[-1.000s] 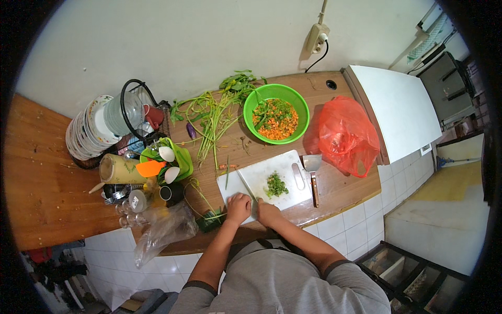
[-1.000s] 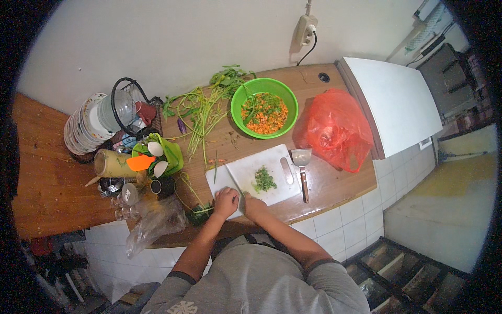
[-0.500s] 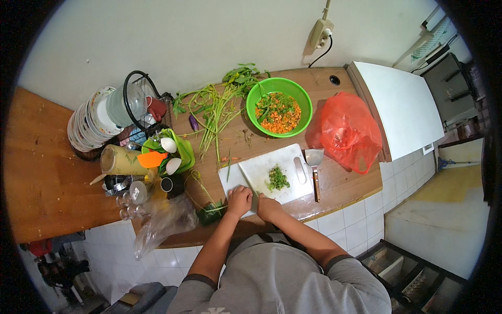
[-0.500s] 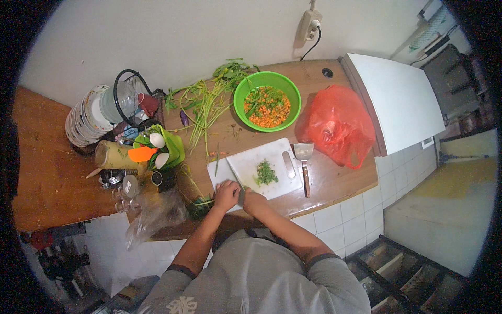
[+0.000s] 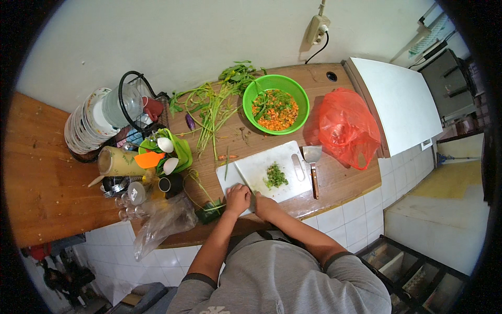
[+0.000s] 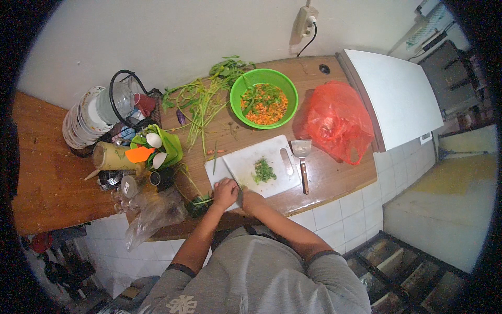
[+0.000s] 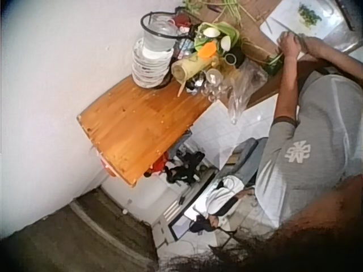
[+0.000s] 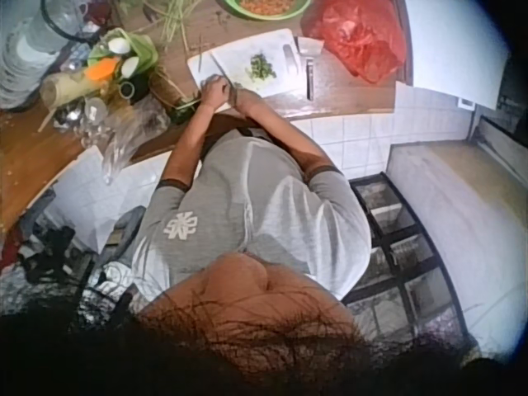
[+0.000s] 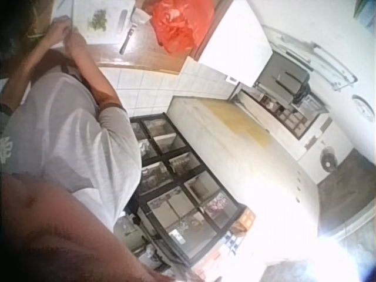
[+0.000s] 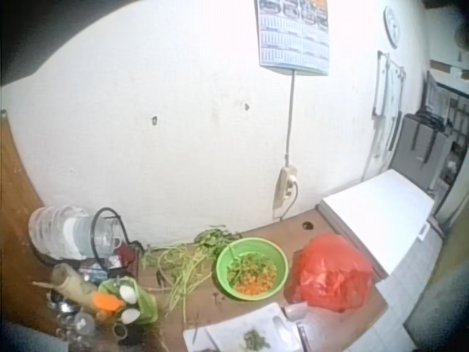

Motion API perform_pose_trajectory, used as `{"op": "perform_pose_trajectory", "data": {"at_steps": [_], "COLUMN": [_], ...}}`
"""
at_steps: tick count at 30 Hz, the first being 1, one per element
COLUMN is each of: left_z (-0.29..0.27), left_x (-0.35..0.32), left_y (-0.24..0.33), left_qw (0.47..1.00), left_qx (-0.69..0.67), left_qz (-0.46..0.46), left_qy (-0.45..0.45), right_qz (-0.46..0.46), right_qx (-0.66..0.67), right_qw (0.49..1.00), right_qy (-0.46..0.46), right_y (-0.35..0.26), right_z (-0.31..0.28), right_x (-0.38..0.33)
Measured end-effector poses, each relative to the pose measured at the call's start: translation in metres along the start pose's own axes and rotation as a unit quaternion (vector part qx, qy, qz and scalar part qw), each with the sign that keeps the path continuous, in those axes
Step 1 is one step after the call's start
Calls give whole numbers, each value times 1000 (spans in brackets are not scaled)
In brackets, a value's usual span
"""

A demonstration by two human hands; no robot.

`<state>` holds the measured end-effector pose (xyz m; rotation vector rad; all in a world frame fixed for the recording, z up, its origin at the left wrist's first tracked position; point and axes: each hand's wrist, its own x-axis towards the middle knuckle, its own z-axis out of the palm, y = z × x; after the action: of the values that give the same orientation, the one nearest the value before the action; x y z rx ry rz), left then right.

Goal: The person chops green vegetables on a white cutting board using a knife and uses a spatula to transfer the pieces into a green bowl.

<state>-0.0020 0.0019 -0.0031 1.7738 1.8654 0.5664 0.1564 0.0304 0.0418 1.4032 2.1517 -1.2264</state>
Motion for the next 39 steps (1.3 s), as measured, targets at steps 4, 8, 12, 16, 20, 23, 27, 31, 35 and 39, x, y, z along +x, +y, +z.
{"op": "perform_pose_trajectory", "data": {"at_steps": [4,8,12,16,20,23,27,31,35,39], "left_z": [-1,4,6,7,4,1,-4,-5,-4,-3], "left_x": [0,0,-1,-7,-16,-24,-17,-16,-18,-14], "left_y": [-1,-11,-13,-12,-12,-12,-5,-3,-7,-4], "left_qw": [1000,1000,999,998,992,995,998,999,999,999], "left_qx": [2,17,-33,-53,-57,-18,-5,-2,12,3], "left_qz": [10,8,9,25,52,60,30,14,6,15], "left_qy": [1,-4,-7,10,101,73,59,51,46,52], "right_qz": [4,11,14,22,4,17,-10,-55,-61,-49], "right_qx": [11,4,31,22,8,14,32,51,16,19], "right_qw": [1000,1000,999,1000,1000,999,999,997,998,999], "right_qy": [28,-8,13,-6,-9,-25,-27,1,-11,0], "right_y": [-2,-15,-13,-6,3,0,1,0,-6,-3], "right_z": [-2,-7,-7,-13,-8,-1,-1,-5,-3,10], "right_x": [0,-6,-1,-13,-13,-17,-11,0,-5,1]}}
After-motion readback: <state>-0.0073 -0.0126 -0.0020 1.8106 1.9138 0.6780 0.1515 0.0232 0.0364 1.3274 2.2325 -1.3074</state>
